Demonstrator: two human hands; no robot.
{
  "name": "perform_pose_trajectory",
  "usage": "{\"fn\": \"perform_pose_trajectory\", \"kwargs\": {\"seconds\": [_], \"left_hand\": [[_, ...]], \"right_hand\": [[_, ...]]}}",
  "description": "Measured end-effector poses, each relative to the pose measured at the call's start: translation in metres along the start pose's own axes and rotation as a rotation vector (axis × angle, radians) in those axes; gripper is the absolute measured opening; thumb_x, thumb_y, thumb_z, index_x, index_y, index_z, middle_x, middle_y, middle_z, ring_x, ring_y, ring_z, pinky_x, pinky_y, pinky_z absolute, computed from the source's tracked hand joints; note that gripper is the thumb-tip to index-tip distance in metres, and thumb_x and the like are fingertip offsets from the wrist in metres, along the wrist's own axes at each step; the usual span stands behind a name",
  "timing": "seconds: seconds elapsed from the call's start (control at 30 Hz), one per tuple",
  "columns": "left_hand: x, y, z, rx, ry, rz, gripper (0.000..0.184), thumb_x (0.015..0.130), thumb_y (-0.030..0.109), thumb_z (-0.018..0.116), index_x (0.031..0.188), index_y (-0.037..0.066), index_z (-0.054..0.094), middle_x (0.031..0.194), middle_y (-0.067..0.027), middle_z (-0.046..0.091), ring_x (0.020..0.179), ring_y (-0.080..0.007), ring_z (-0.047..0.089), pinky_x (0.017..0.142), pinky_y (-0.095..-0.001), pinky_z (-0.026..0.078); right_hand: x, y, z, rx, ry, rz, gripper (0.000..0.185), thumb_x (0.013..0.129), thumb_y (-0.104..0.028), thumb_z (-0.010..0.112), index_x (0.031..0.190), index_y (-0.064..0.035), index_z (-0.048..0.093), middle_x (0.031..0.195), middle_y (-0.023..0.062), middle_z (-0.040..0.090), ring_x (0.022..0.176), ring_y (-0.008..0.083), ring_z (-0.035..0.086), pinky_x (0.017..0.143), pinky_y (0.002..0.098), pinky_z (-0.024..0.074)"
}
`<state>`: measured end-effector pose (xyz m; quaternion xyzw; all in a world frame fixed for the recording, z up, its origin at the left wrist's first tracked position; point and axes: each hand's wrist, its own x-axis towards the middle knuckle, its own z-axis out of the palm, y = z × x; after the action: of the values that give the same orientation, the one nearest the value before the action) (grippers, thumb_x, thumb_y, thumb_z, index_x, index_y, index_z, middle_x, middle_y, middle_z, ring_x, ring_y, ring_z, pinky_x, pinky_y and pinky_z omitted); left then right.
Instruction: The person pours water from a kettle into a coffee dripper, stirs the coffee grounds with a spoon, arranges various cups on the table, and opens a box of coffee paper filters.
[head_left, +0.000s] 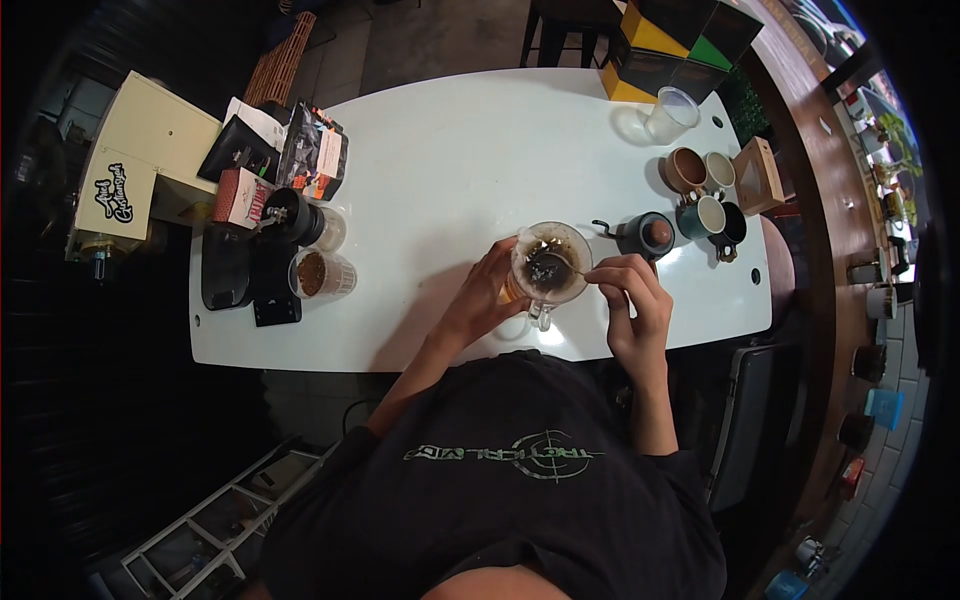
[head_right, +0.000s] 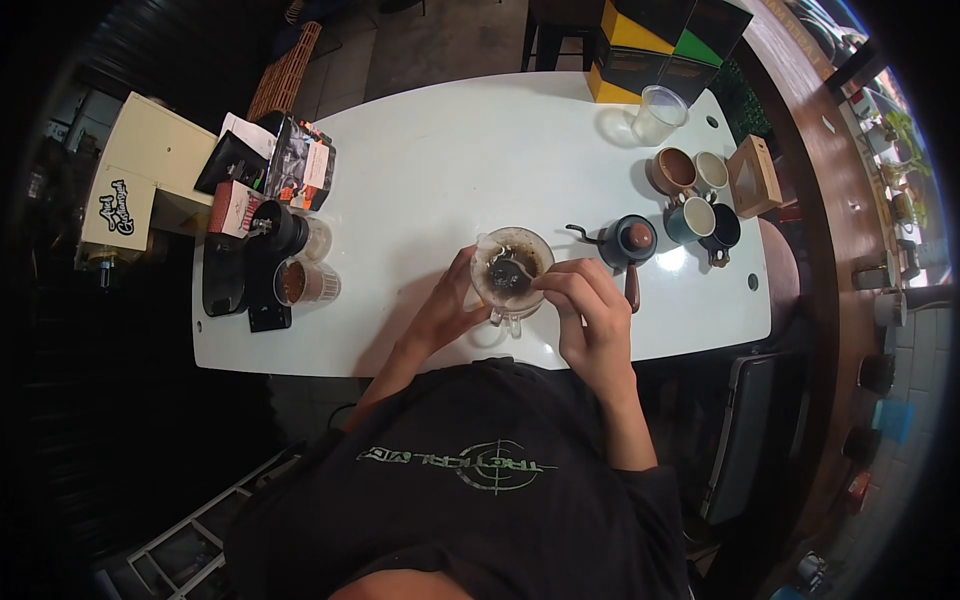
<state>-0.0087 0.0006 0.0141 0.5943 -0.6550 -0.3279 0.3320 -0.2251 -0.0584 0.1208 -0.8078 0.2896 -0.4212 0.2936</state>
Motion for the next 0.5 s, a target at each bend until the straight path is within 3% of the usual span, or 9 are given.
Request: {"fn": "perform_pose_trajectory", "kwargs": {"seconds": [0.23, 0.5], "left_hand": [[-0.001, 0.002, 0.0, -0.004, 0.004, -0.002, 0.077, 0.079, 0.023, 0.077, 0.144, 0.003, 0.041, 0.147, -0.0104, 0.04, 0.136, -0.0323, 0.044, 0.113, -0.0454, 0.037], [-0.001, -0.005, 0.003, -0.003, 0.021, 0.034, 0.079, 0.077, 0.024, 0.077, 0.144, 0.003, 0.041, 0.147, -0.0113, 0.04, 0.136, -0.033, 0.044, 0.112, -0.0456, 0.037]], "right_hand": [[0.002, 0.002, 0.01, -0.03, -0.111, 0.003, 0.013, 0.081, 0.003, 0.067, 0.092, -0.0024, 0.066, 0.091, 0.0085, 0.065, 0.085, 0.029, 0.059, 0.072, 0.0382, 0.0491], [0.003, 0.003, 0.012, -0.174, -0.039, -0.015, 0.013, 0.081, 0.002, 0.067, 0.093, -0.0031, 0.065, 0.088, 0.009, 0.062, 0.083, 0.029, 0.057, 0.072, 0.0394, 0.0469]]}}
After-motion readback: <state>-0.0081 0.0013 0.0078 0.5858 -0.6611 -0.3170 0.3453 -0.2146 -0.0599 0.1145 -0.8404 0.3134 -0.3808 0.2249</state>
